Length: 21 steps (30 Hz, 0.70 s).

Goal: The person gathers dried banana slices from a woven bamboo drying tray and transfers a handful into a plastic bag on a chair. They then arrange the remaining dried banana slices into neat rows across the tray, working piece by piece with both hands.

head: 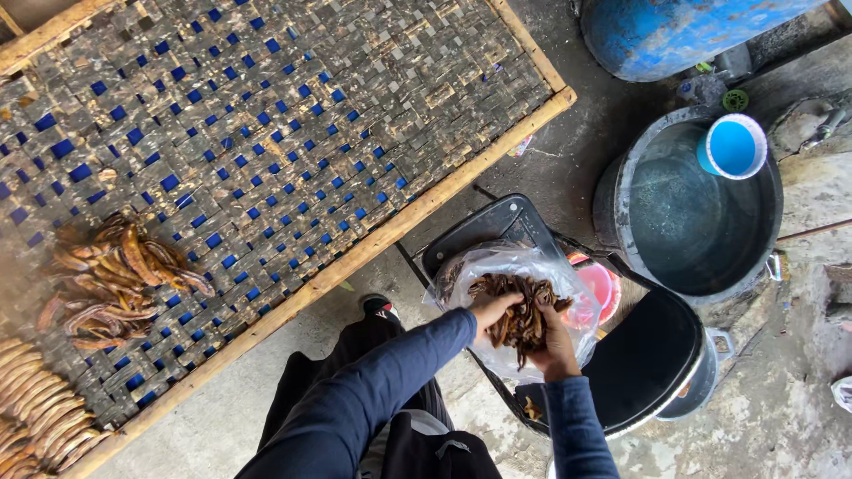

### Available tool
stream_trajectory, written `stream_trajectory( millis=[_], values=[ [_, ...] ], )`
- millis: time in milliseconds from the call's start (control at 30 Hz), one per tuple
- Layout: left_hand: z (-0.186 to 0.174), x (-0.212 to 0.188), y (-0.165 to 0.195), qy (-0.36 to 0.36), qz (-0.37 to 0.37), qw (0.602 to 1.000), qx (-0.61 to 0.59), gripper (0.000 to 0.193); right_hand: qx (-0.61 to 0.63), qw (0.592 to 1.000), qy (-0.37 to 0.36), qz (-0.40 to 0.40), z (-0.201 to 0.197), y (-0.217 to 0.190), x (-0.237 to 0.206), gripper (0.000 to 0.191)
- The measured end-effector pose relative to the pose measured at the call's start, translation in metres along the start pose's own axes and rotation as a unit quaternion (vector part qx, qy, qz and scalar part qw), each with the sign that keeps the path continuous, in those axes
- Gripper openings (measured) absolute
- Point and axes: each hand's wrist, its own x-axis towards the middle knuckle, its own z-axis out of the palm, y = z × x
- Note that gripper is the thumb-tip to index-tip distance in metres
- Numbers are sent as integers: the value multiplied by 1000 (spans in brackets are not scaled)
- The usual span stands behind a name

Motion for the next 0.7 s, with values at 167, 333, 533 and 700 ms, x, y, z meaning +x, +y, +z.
stream_trajectory(
  millis=[167,333,533,700],
  values=[
    [-16,28,27,-29,0,991,131,67,109,993,15,-31,24,29,21,46],
    [-29,37,24,-16,31,955,295,60,178,982,68,20,40,58,35,44],
    [-30,52,37,60,177,917,351,53,179,975,97,-86,51,55,51,43],
    [-29,58,35,127,329,872,340,53,96,974,204,23,54,44,67,46]
  ],
)
